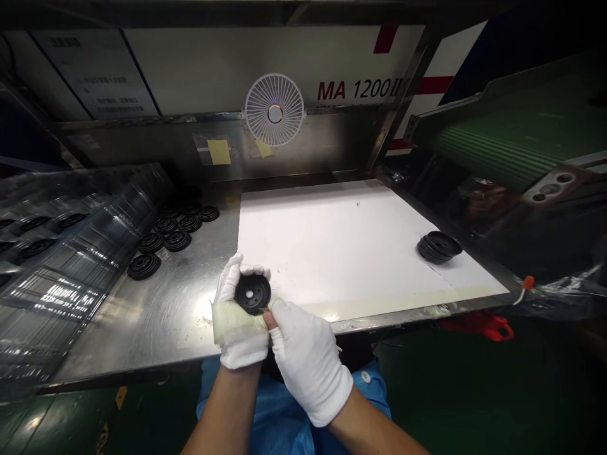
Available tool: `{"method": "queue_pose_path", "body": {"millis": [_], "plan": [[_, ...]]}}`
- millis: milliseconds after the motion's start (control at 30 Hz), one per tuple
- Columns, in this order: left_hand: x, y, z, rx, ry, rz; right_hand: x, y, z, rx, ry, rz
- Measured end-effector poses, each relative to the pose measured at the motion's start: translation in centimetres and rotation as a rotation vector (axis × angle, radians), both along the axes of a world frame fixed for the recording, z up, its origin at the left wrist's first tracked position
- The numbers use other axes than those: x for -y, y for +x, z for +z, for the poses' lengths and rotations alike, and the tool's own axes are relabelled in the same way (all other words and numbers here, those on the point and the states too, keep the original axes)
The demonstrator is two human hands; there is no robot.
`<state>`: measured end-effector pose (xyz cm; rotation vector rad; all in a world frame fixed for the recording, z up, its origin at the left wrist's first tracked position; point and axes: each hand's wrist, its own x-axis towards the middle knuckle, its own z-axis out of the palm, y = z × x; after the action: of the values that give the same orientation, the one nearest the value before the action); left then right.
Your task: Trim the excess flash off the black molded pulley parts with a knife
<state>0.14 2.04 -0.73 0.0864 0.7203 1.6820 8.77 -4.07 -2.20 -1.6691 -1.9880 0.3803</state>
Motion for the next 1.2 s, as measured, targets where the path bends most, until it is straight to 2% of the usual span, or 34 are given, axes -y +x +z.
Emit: {"method": "queue_pose_path", "body": {"millis": [67,167,200,367,767,833,1000,1200], "plan": [[0.1,-0.5,-0.1,-0.041,0.013,-0.094,-0.1,0.2,-0.1,-0.001,0.005,0.011],[0.4,-1.3,-0.3,-0.027,-0.026,-0.331,-0.3,0.8,-0.2,0.001,0.006,0.011],[0.4,-1.5,-0.4,-0.013,-0.03,-0.363,-0.4,1.0,-0.3,0.006,0.006,0.0],[0.1,-1.1,-0.5,0.01,-0.065,-0.275,-0.3,1.5,-0.9,0.049,-0.013,-0.069],[-0.1,-0.2,-1.2,-0.059,0.003,-0.059,0.3,-0.2,-0.7,0.007,-0.045,-0.035],[0.1,-0.3,-1.1,-0.073,0.008,-0.08,0.2,-0.1,-0.7,0.016,-0.038,-0.027],[0.5,-1.3,-1.3,-0.066,-0.022,-0.312,-0.1,0.9,-1.0,0.024,-0.031,-0.036],[0.3,-0.7,-1.4,-0.038,-0.056,-0.17,0.2,0.8,-1.3,0.023,-0.052,-0.068]]}}
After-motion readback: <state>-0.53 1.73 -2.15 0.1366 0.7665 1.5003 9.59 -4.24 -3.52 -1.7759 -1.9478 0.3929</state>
